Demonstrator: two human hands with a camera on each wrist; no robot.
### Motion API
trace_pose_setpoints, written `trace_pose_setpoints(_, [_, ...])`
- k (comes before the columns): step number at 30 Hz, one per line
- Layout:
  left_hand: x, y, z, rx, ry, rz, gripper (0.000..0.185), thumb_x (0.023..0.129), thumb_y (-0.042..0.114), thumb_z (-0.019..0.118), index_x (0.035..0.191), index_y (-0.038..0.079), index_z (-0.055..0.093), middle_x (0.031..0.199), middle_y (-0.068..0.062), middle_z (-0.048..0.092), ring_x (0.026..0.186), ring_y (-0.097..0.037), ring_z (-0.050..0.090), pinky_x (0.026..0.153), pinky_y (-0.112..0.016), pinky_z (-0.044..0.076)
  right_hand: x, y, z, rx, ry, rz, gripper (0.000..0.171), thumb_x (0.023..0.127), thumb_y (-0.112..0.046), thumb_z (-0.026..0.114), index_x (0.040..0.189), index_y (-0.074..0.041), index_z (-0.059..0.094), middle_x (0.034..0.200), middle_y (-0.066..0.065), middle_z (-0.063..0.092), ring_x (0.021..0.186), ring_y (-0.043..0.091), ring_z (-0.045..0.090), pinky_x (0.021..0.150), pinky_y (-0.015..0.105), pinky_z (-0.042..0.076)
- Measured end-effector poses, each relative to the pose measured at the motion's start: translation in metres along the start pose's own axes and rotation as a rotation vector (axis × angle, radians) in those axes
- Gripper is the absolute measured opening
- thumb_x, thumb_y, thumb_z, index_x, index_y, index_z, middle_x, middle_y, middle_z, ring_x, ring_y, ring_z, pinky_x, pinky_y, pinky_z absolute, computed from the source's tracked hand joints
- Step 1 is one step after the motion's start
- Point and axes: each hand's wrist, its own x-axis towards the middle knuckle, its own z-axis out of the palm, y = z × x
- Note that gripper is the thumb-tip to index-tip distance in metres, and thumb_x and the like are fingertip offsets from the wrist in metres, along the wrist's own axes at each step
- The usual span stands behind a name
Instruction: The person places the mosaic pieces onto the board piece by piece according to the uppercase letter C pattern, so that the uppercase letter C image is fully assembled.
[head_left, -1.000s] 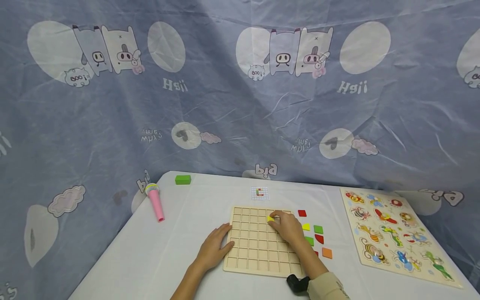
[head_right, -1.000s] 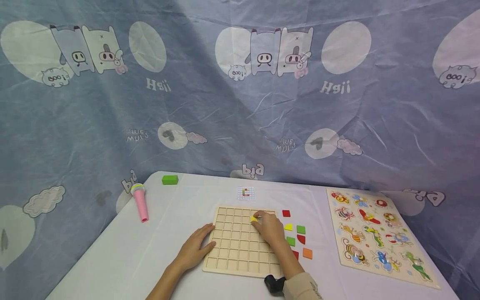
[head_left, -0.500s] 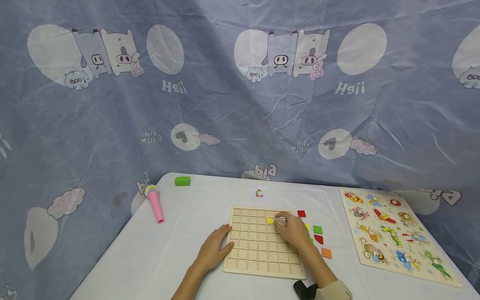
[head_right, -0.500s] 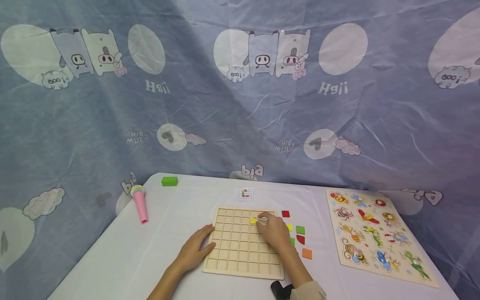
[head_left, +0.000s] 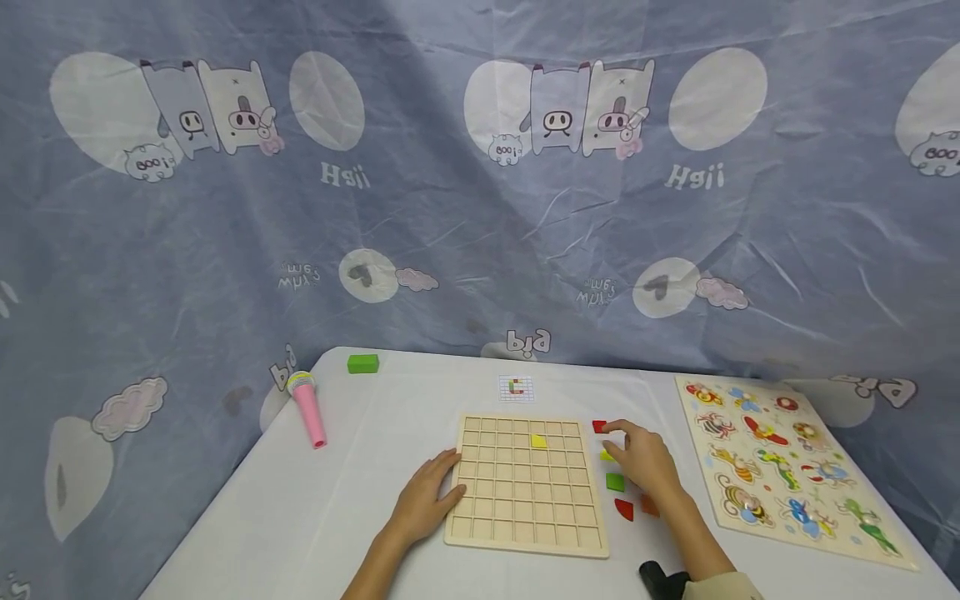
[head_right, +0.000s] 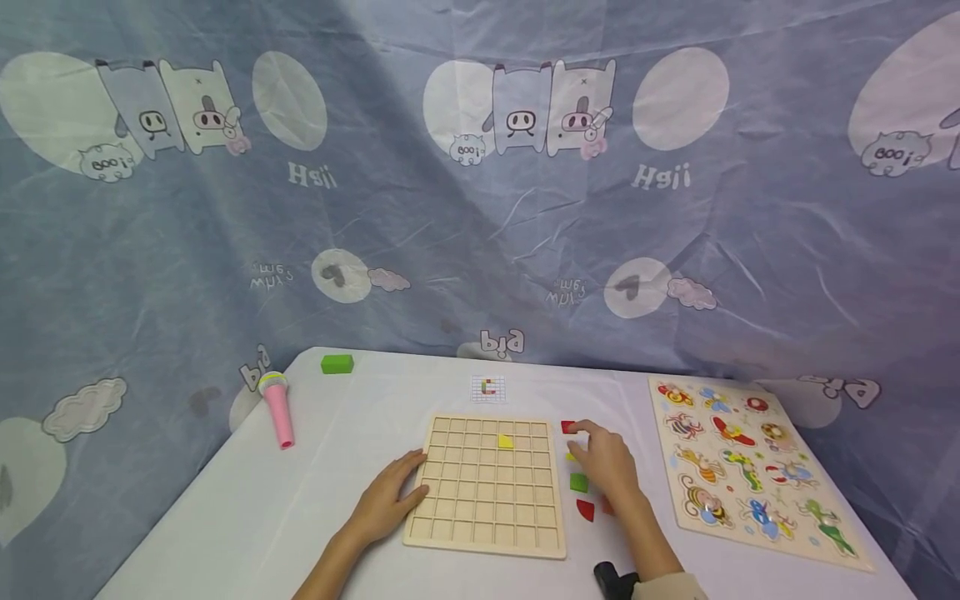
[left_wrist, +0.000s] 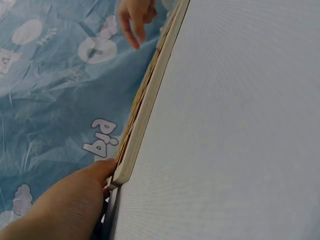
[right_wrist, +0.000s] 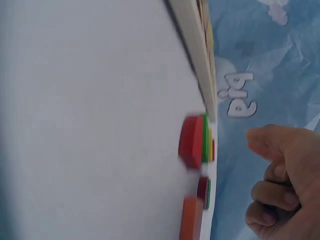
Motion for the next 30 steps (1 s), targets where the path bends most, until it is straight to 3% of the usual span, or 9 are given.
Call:
trace_pose_setpoints(6, [0.0,-0.002,0.0,0.003,0.0,0.01,0.055,0.091,0.037,0.056,0.136,0.007,0.044,0.141,-0.008,0.041,0.13,-0.027,0.036,0.107,-0.046,0.027,0.018,0.015,-0.011,-0.02,-0.047,-0.002,0.034,0.082,-0.021,0.069,0.114,-0.009,0.063,0.059,0.003,0.043,0.045,0.016,0.038,0.04,0.027,0.032])
trace_pose_setpoints(15, [-0.001,0.0,-0.001,-0.013,-0.004,0.005,0.054,0.091,0.036,0.055,0.136,0.007,0.044,0.141,-0.01,0.041,0.13,-0.03,0.036,0.105,-0.05,0.028,0.041,0.026,-0.008,-0.046,-0.143,-0.045,0.038,0.082,-0.02,0.07,0.117,-0.008,0.062,0.07,0.005,0.051,0.055,0.017,0.041,0.047,0.028,0.035])
trace_pose_setpoints(21, [-0.002,0.002,0.0,-0.016,-0.008,0.001,0.054,0.091,0.036,0.056,0.136,0.007,0.044,0.141,-0.01,0.041,0.129,-0.03,0.036,0.104,-0.051,0.028,0.044,0.033,0.001,-0.085,-0.211,-0.009,0.035,0.081,-0.021,0.07,0.114,-0.009,0.064,0.084,0.009,0.06,0.064,0.019,0.048,0.054,0.031,0.041])
trace_pose_setpoints(30, [-0.001,0.0,-0.001,-0.007,0.005,0.004,0.054,0.091,0.036,0.056,0.136,0.008,0.044,0.141,-0.009,0.041,0.129,-0.03,0.036,0.104,-0.051,0.029,0.045,0.033,0.006,-0.089,-0.202,0.022,0.03,0.081,-0.024,0.071,0.106,-0.008,0.066,0.08,0.006,0.059,0.066,0.019,0.049,0.057,0.032,0.043])
